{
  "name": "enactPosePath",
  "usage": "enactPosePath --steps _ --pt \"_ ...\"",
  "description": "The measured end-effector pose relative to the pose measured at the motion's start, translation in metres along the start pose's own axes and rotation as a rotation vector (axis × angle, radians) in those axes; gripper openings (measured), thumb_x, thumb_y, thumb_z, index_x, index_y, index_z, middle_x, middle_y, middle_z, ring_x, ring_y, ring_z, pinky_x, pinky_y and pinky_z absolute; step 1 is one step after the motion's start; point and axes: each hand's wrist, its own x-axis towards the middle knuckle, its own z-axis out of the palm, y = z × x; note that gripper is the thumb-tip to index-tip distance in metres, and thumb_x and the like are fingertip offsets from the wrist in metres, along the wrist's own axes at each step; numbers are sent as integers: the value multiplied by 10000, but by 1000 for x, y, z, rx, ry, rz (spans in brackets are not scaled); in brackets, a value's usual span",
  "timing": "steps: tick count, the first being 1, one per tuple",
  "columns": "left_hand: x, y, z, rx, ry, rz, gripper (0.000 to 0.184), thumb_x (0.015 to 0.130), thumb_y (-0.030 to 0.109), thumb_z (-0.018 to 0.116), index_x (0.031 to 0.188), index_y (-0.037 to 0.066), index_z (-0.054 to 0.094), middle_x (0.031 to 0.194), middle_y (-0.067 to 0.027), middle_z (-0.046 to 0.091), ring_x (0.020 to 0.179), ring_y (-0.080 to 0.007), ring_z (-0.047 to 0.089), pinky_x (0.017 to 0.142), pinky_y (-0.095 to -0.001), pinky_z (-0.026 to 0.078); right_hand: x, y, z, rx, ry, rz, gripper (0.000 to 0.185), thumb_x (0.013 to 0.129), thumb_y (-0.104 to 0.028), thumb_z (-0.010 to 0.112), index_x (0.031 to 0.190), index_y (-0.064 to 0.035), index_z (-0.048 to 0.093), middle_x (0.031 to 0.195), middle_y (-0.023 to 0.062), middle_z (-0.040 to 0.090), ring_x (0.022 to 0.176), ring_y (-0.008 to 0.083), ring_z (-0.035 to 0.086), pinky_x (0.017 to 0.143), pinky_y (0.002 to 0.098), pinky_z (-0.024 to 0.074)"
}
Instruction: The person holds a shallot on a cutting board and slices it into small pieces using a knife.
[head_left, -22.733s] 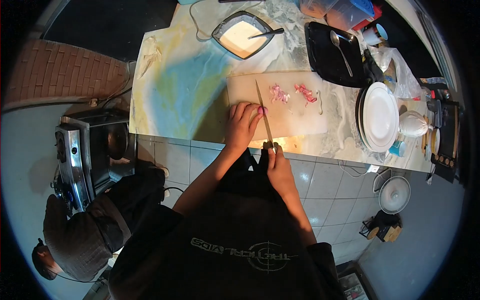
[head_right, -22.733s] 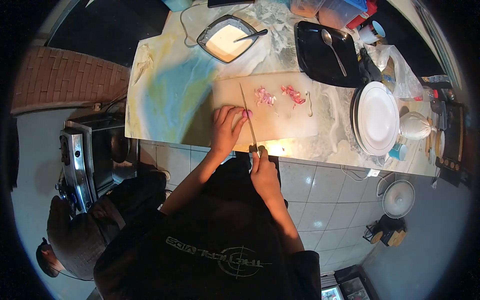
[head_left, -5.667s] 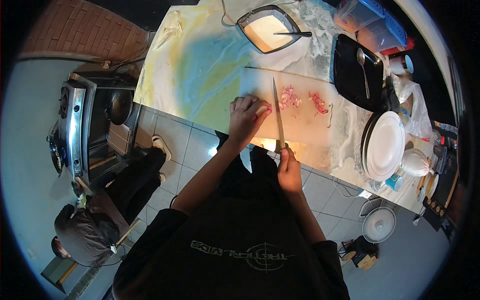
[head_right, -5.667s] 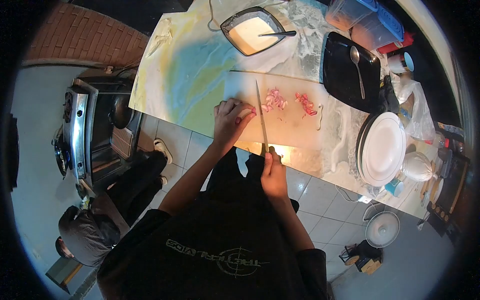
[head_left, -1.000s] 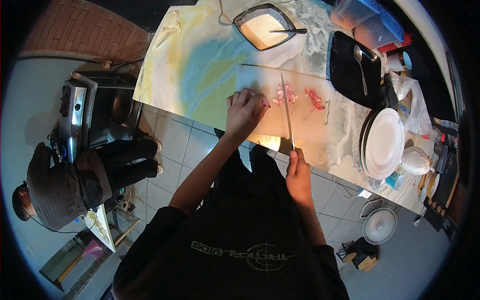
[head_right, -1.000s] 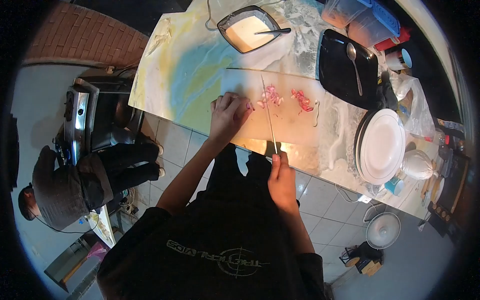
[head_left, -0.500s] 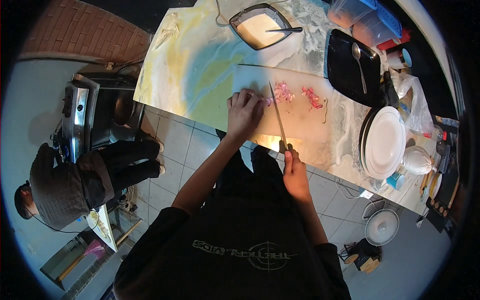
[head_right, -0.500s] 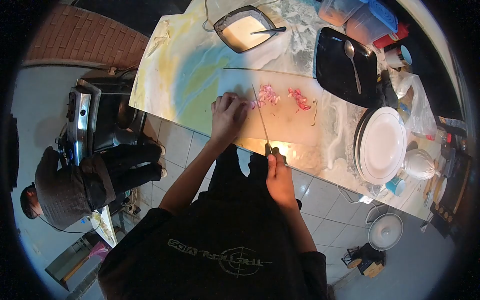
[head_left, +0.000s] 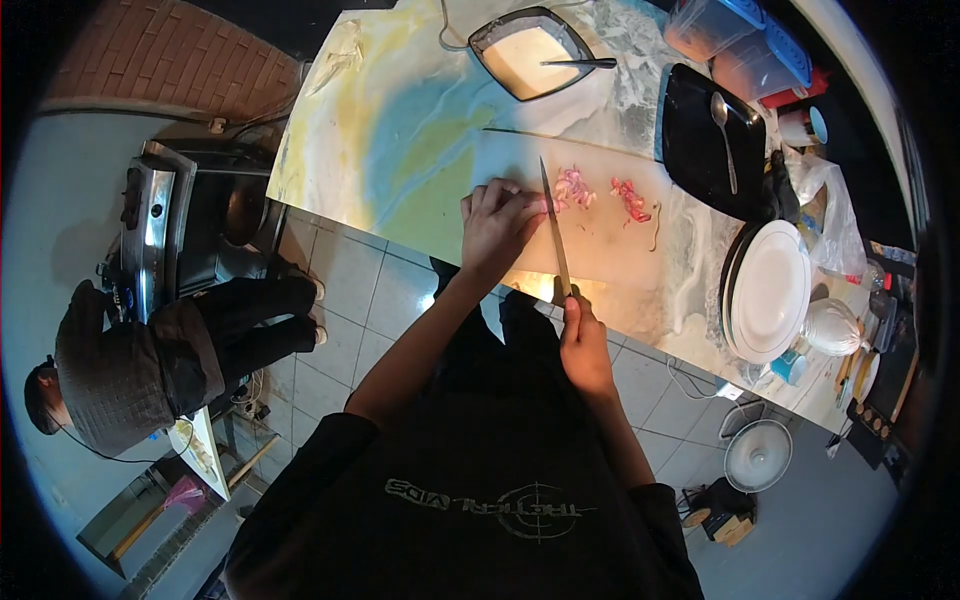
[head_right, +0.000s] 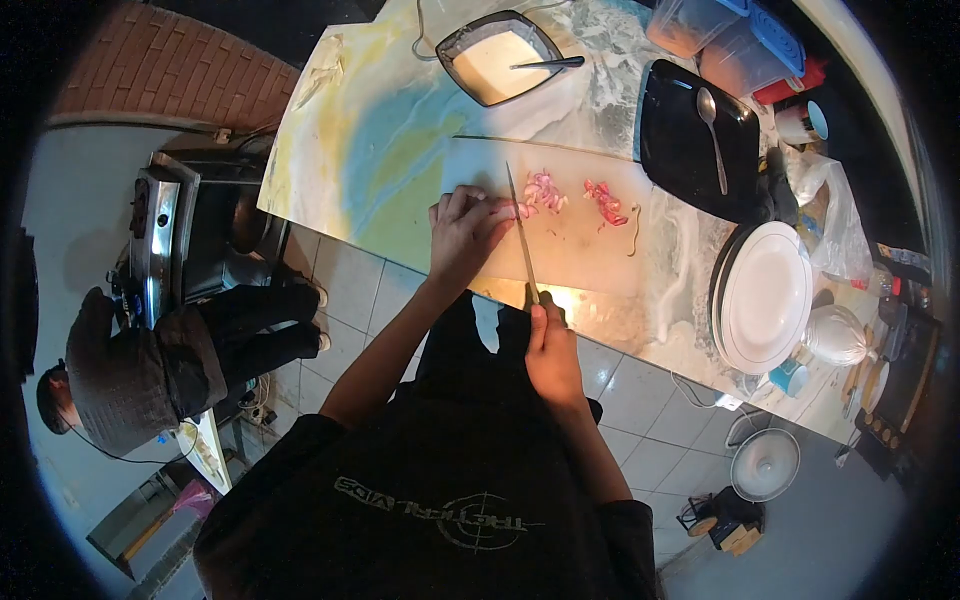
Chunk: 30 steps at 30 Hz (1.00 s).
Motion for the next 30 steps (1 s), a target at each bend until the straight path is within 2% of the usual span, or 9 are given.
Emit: enactPosePath --steps 4,7,11,13,19,30 --pt "1 0 -1 -32 0 -28 302 780 275 826 1059 204 735 1077 -18 578 1033 -235 541 904 -406 377 1 0 4 -23 33 -13 452 1110 -326 344 1279 51 527 971 344 630 944 535 611 804 513 486" --pt "0 -2 1 -40 27 -19 291 782 281 826 1047 204 732 1067 -18 580 1027 -235 542 901 -404 378 1 -7 3 -26 12 38 461 1110 -324 347 1271 64 535 997 350 634 979 537 610 830 507 495" --pt "0 -4 1 -60 -12 -24 256 802 246 803 1040 197 720 1081 -20 562 1037 -239 531 900 -410 377 3 1 9 -31 43 -1 463 1109 -319 350 1280 67 540 1033 354 641 1008 535 611 852 507 501" --pt "0 -5 2 -84 27 -26 249 784 278 824 1008 207 739 1053 -10 585 1012 -233 542 890 -404 378 4 -1 11 -33 46 29 467 1107 -312 358 1296 75 539 1055 357 642 1014 531 618 861 513 500" --pt "0 -3 0 -86 6 -34 237 801 236 802 1016 184 718 1067 -7 574 1032 -236 541 901 -410 381 6 12 13 -20 54 -10 466 1106 -290 364 1304 96 533 1068 355 644 1002 522 629 848 509 506" --pt "1 -3 2 -73 30 -39 240 791 257 816 1006 198 727 1022 13 594 992 -219 544 888 -393 378 7 8 13 -34 63 -29 447 1103 -271 372 1296 97 536 1046 357 642 966 516 638 819 503 511"
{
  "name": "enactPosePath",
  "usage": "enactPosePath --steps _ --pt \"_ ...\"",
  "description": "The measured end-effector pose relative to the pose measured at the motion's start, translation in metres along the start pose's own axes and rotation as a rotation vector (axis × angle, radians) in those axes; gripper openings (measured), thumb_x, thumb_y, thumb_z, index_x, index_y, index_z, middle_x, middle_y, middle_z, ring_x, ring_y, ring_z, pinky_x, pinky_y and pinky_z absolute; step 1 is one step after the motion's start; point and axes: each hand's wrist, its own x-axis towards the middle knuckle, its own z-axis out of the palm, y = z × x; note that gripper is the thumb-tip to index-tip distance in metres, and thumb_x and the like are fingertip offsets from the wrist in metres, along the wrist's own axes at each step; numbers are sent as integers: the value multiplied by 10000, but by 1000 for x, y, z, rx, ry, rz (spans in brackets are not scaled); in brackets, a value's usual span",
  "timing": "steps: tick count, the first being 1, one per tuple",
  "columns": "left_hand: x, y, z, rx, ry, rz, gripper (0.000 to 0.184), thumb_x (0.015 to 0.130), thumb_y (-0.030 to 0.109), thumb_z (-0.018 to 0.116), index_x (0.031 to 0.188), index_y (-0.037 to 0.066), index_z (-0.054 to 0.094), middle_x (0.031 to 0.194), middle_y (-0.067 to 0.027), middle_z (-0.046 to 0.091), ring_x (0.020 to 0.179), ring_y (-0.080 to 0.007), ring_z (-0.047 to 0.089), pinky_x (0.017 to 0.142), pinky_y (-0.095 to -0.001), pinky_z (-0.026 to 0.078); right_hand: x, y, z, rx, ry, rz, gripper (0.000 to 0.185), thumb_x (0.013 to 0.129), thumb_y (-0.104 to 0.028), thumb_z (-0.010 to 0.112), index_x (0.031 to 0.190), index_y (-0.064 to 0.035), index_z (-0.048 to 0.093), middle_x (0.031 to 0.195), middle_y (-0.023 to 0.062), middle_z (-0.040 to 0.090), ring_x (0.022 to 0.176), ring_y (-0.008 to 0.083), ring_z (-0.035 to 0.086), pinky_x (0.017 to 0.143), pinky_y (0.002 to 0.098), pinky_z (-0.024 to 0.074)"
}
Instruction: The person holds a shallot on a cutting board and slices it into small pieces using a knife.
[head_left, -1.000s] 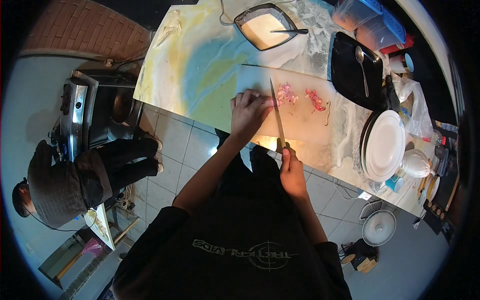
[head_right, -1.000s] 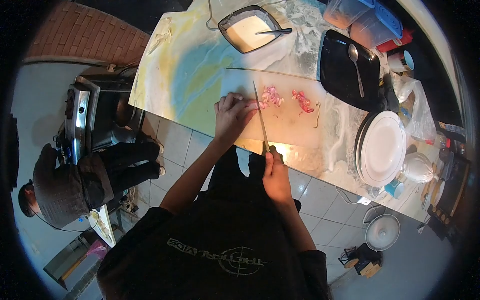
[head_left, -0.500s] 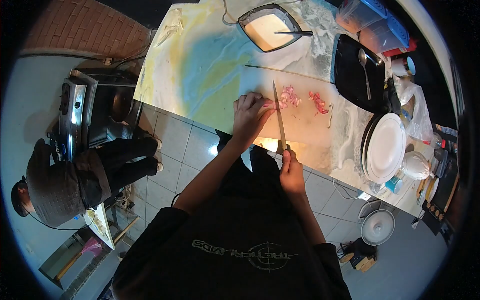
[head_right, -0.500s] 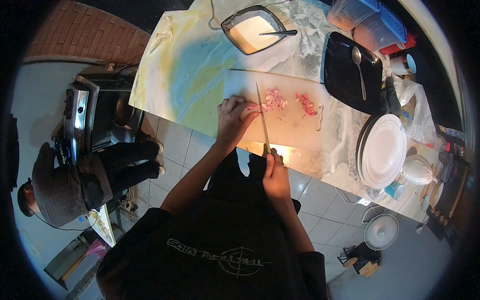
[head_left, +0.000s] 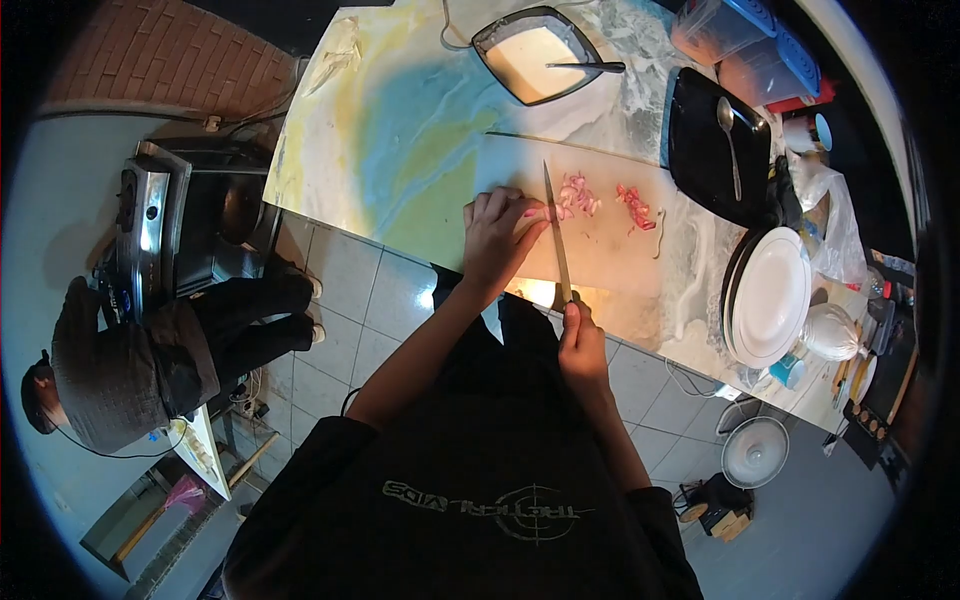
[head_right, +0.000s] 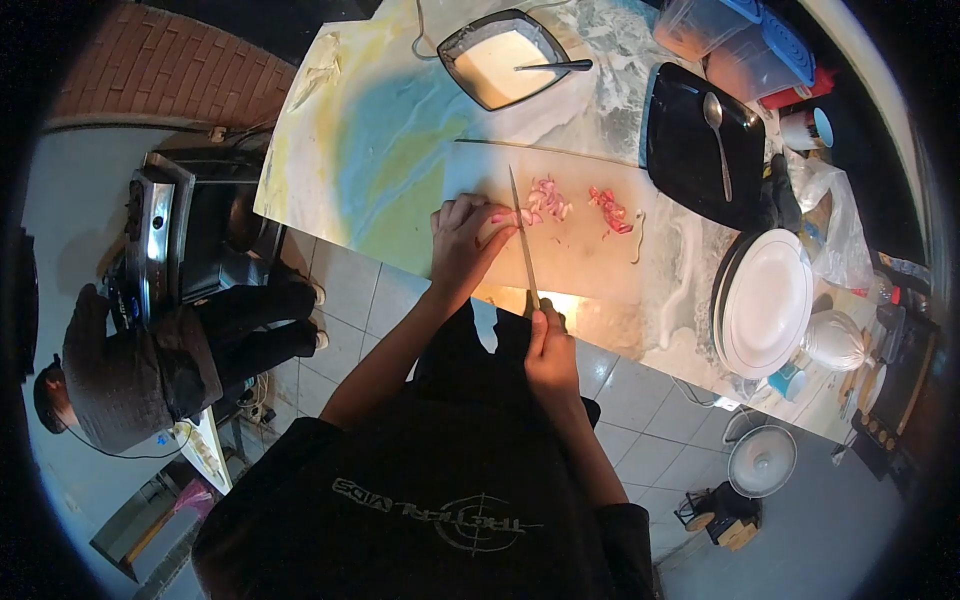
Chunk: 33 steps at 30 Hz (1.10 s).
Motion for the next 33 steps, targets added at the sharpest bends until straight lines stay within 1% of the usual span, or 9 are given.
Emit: enactPosePath --steps 2,4,7,14,19,23,29,31,33 --pt "1 0 0 -3 -2 5 247 787 253 817 1010 199 725 1027 13 593 988 -219 544 887 -393 379 1 0 -1 0 2 -3 443 1103 -271 373 1292 96 537 1039 357 641 961 515 638 816 501 511" --pt "0 1 -1 17 2 3 249 783 247 822 1008 203 724 1026 17 593 982 -218 545 884 -392 380 1 -6 -5 7 -59 67 438 1103 -272 375 1280 94 538 1034 351 639 960 507 637 814 494 508" --pt "0 0 0 10 -3 0 244 779 241 824 1000 206 727 1019 22 593 981 -218 544 878 -391 380 3 0 -3 9 -35 6 439 1103 -277 370 1273 93 536 1026 345 637 960 500 637 812 488 503" --pt "1 0 1 2 13 -11 217 774 241 827 974 213 747 1033 31 601 995 -210 548 879 -389 383 6 -5 -6 53 -50 -9 444 1107 -288 354 1272 83 536 1028 347 638 981 508 630 831 497 496" --pt "1 2 -1 3 6 -2 228 776 257 826 980 204 740 1041 18 603 1011 -220 548 886 -392 383 13 -14 -14 -5 -92 79 450 1111 -325 332 1255 43 548 1019 337 643 998 524 610 844 506 490" --pt "0 3 0 45 -1 -16 247 785 255 818 999 187 716 1049 5 597 1014 -230 549 882 -396 383 13 -11 -9 -4 -53 17 445 1112 -333 327 1233 28 557 1021 329 646 993 530 609 839 509 490" --pt "1 4 3 88 0 -40 274 794 280 809 1012 159 696 1065 -13 587 1006 -241 552 879 -409 382 4 -5 -17 -15 -67 46 412 1106 -317 356 1191 26 568 1018 328 647 992 521 618 824 520 497" --pt "0 4 2 82 -16 -66 288 790 286 811 1012 147 689 1065 -25 586 1005 -252 552 881 -419 387 -2 0 -21 -62 -47 24 378 1096 -299 387 1176 25 565 1016 321 657 949 521 631 789 540 509" --pt "-1 5 2 95 2 -29 280 796 272 809 1009 141 684 1068 -33 587 1010 -259 555 886 -422 391 -6 6 -22 -130 -10 -19 360 1090 -294 402 1182 18 555 1001 314 665 916 517 641 761 553 518"
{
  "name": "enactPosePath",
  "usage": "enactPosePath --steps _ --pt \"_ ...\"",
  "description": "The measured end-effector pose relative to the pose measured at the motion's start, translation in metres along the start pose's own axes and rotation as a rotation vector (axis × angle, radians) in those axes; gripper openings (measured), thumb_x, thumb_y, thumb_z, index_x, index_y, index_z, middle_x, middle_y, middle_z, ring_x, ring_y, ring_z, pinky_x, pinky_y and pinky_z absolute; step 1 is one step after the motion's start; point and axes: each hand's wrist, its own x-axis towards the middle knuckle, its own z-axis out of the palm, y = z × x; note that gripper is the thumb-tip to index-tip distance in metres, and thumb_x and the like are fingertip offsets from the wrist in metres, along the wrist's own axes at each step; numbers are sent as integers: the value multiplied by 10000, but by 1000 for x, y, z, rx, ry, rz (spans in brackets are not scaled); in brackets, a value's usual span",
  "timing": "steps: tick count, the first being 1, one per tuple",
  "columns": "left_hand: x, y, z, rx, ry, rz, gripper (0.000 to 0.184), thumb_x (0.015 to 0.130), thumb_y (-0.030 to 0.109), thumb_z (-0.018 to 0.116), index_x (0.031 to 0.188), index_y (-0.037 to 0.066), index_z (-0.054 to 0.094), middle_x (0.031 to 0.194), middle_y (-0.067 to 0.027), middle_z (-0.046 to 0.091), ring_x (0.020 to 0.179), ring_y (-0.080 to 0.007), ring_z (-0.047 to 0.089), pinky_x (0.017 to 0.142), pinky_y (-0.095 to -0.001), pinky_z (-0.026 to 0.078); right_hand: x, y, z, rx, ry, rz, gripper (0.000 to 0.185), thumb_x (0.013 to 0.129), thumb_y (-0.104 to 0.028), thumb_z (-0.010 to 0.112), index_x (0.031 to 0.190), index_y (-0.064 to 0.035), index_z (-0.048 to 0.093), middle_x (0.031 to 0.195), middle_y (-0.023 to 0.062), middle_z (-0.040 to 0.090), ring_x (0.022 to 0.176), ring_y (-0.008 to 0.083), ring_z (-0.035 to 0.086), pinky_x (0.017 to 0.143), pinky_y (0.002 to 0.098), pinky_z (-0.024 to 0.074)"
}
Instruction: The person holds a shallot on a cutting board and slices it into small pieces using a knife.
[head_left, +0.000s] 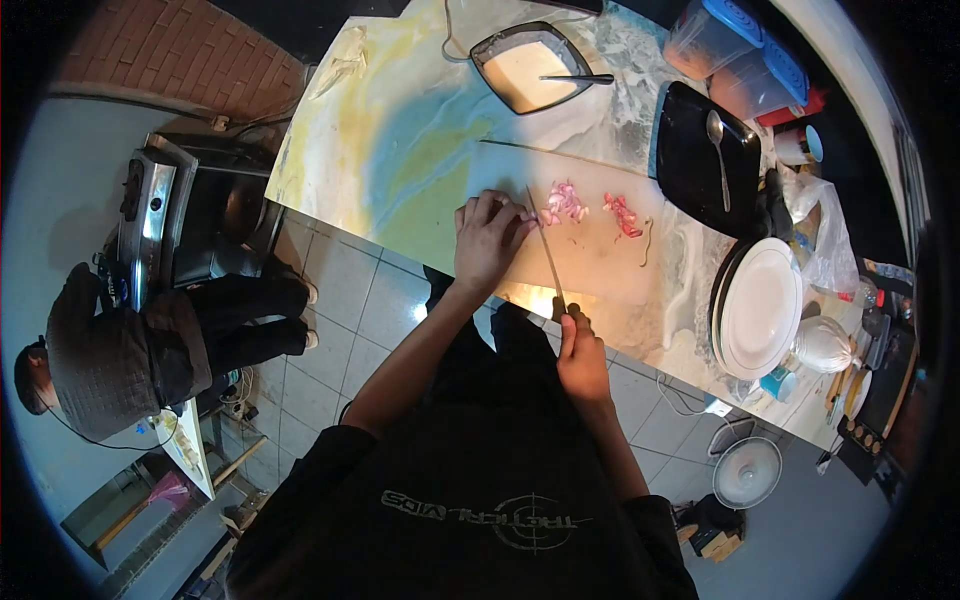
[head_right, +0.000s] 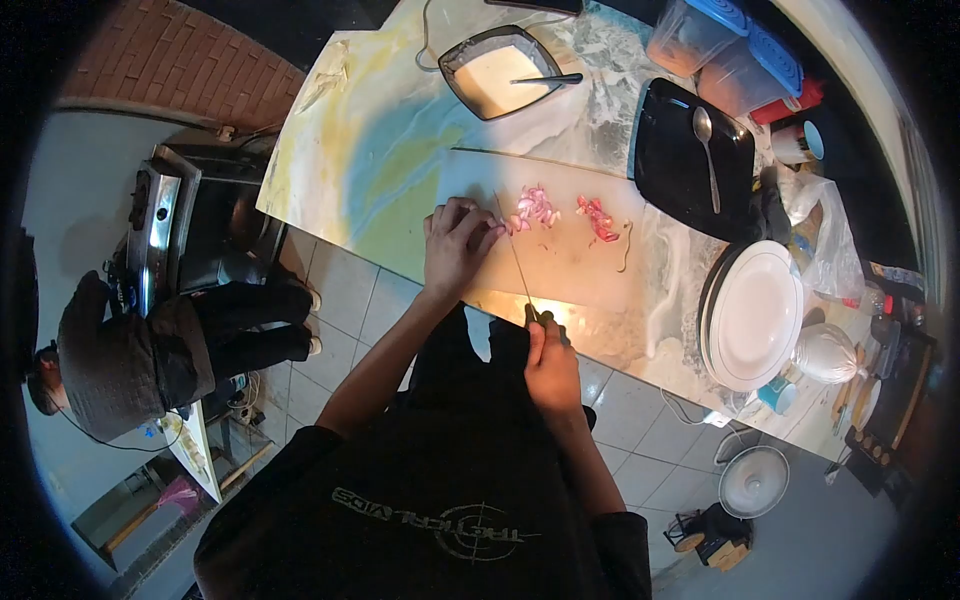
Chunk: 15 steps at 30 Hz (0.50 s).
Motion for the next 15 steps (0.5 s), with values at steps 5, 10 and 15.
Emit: enactPosePath --steps 5,10,15 --pt "1 1 1 -9 51 27 230 812 213 797 985 122 676 1080 -59 592 1026 -283 574 893 -431 409 -4 2 -4 -204 55 -24 325 1074 -284 443 1212 -1 521 938 300 684 830 504 666 689 574 541" --pt "3 -1 -7 -35 10 8 217 832 178 771 1010 100 674 1106 -79 587 1024 -302 579 881 -438 433 -2 4 -8 -183 144 -90 311 1076 -286 449 1112 16 515 815 310 662 759 513 650 626 572 510" --pt "19 -1 -14 91 -99 56 247 856 188 745 1070 92 669 1129 -86 581 1021 -312 565 879 -441 441 -3 1 -14 8 23 -64 350 1081 -289 430 1149 34 544 884 326 663 816 534 637 666 566 508"
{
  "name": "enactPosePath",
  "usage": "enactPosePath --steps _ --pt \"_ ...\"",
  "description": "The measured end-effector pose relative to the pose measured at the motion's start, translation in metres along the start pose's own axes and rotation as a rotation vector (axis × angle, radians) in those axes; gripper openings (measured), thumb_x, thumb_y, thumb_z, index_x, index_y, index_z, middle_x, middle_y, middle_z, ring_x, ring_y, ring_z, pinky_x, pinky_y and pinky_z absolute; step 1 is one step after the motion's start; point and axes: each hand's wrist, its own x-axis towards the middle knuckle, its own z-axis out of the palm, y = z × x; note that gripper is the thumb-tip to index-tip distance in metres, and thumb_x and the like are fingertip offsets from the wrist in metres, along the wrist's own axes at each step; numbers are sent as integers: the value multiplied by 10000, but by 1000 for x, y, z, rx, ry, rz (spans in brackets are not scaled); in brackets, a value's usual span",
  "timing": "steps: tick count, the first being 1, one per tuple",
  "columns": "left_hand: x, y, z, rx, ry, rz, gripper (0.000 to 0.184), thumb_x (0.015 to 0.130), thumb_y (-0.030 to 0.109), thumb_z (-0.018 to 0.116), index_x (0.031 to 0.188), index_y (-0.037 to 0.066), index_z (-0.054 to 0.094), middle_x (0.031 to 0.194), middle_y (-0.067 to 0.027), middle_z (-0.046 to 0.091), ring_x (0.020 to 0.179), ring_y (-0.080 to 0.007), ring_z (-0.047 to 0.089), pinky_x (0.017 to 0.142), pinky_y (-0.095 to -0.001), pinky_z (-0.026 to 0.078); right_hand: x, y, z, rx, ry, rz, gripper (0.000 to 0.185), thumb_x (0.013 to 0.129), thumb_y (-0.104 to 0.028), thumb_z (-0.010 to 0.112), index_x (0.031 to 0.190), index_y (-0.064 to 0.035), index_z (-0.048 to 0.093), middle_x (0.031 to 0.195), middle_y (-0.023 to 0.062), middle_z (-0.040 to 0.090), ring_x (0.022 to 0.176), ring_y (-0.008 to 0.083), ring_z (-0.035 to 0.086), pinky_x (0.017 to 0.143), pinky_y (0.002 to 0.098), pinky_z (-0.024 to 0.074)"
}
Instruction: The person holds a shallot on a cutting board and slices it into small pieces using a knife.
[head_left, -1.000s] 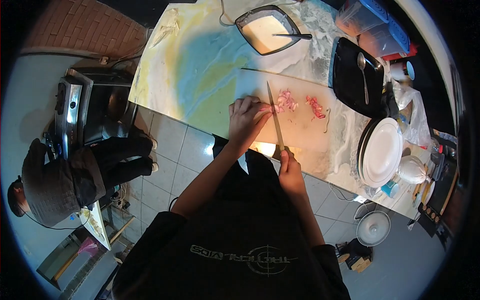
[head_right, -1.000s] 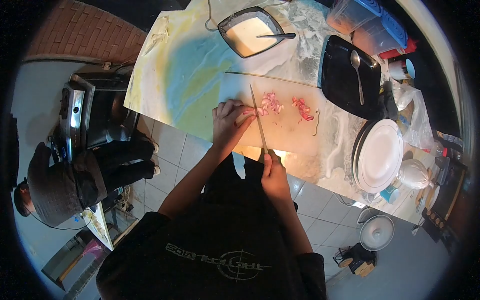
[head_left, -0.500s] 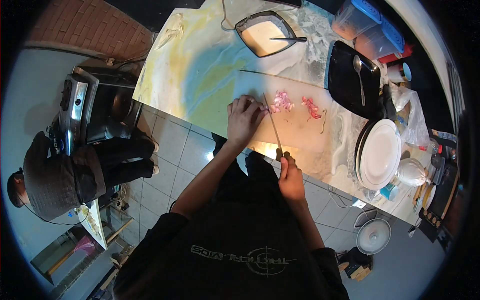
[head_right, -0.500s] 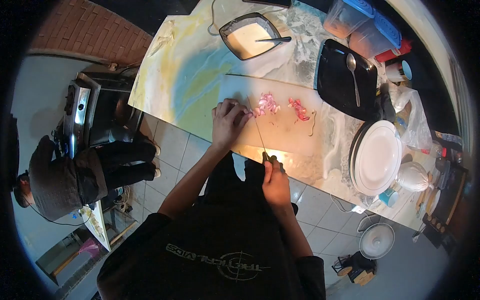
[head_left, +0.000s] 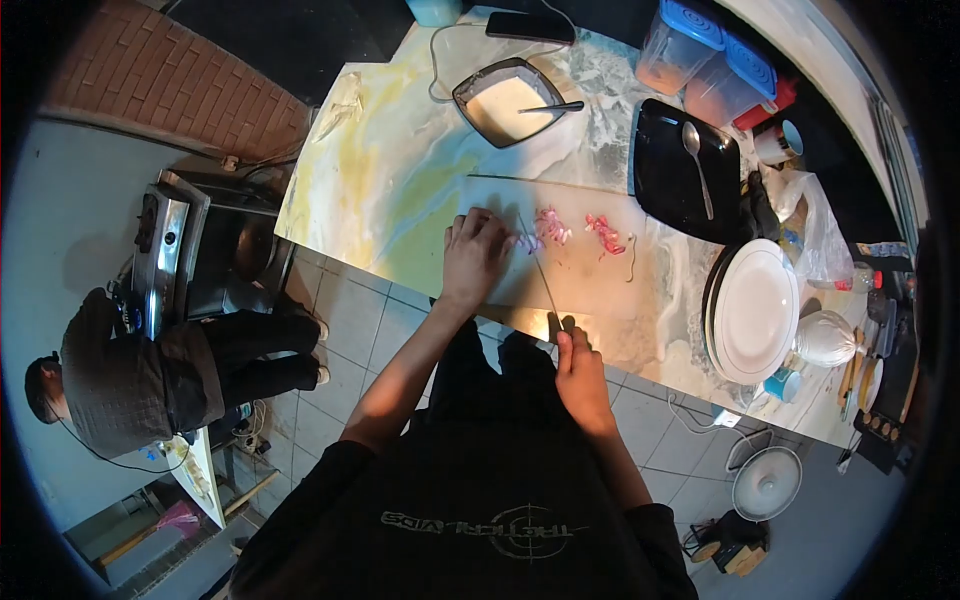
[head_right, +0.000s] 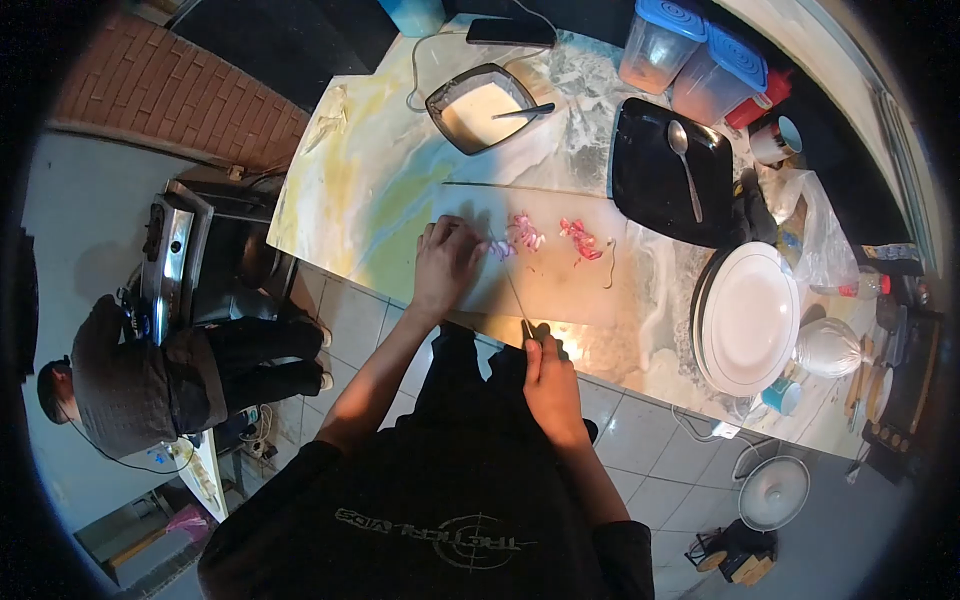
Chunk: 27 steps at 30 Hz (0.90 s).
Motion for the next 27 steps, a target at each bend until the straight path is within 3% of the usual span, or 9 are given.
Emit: enactPosePath --steps 5,11,15,18,21,24,27 --pt "4 -18 -2 -225 39 -15 217 861 149 730 1066 88 688 1136 -88 596 1043 -339 565 931 -455 453 -2 4 10 115 -10 -30 399 1090 -320 399 1215 31 542 993 343 641 967 548 605 796 575 477" --pt "-5 -24 -13 -239 -95 64 229 819 90 745 1042 120 699 1110 -88 602 1023 -325 580 925 -445 471 1 -4 22 145 -32 36 419 1094 -338 381 1221 28 538 995 340 644 934 552 608 791 563 489" --pt "3 -22 -16 -264 -124 29 195 786 65 751 972 119 725 1061 -101 622 1043 -324 584 927 -429 476 9 -5 30 138 65 -22 417 1095 -341 376 1213 20 548 974 339 653 914 544 616 781 569 487" --pt "5 -18 -14 -212 -99 54 174 788 57 750 948 118 721 1045 -92 615 1033 -319 581 910 -427 479 15 -15 27 140 23 71 405 1096 -330 375 1211 14 556 926 326 655 910 533 622 767 565 483" --pt "6 -19 -13 -185 -81 30 171 819 114 753 983 118 705 1052 -81 606 994 -314 587 896 -447 484 17 -30 21 157 -15 153 398 1097 -316 374 1214 15 560 868 313 654 868 533 622 739 551 483" --pt "5 -20 -14 -249 -55 82 166 838 100 734 997 102 686 1036 -80 605 975 -313 585 880 -460 484 14 -27 22 161 -43 184 408 1099 -313 370 1250 23 547 905 312 646 875 521 622 752 523 484" --pt "5 -24 -15 -304 -120 122 287 822 17 719 1092 88 651 1030 -84 604 958 -320 585 901 -449 480 12 -12 30 173 -48 144 422 1103 -315 364 1281 25 538 1002 313 635 932 492 624 804 495 485"
